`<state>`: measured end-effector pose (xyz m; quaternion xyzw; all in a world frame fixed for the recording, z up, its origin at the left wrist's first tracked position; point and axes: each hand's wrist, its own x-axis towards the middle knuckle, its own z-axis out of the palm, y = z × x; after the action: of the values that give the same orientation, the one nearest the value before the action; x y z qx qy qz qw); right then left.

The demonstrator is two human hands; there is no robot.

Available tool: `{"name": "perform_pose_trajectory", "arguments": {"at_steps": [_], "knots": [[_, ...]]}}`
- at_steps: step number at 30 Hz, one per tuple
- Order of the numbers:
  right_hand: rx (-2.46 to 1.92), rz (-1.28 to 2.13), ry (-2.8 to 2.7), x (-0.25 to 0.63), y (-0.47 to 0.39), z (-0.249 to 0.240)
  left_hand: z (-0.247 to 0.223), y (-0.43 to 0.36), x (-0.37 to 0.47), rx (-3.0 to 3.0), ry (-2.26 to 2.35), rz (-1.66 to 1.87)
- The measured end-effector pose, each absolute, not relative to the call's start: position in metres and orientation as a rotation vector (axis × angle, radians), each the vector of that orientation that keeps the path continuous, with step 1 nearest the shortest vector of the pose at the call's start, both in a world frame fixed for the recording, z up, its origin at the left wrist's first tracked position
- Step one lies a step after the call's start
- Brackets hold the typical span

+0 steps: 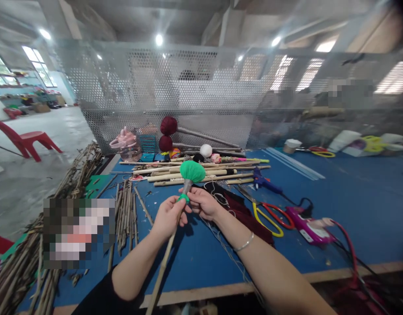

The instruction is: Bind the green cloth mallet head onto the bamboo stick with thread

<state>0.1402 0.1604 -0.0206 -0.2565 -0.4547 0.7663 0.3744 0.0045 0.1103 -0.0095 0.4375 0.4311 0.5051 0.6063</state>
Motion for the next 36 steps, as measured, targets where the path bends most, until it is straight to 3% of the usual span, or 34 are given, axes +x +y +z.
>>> {"name": "perform_pose_trajectory", "arguments": {"at_steps": [5,12,25,32,36], "knots": [[-0.769,1.801,-1.188,0.138,0.16,-0.029,-0.014,0.11,0.003,1.011,1.069,0.948],[-0.874,1.739,-1.141,0.139,0.166,-0.034,-0.025,0.106,0.008,1.445,1.46,1.18],[-0.676,1.87,-1.174,0.145,0.165,-0.024,-0.013,0.105,0.011,1.094,1.029,1.055],[-0.858,1.755,-1.215,0.136,0.163,-0.033,-0.021,0.105,0.006,1.433,1.497,1.246],[-0.807,1.768,-1.215,0.136,0.162,-0.03,-0.015,0.106,0.006,1.357,1.502,1.22]]}}
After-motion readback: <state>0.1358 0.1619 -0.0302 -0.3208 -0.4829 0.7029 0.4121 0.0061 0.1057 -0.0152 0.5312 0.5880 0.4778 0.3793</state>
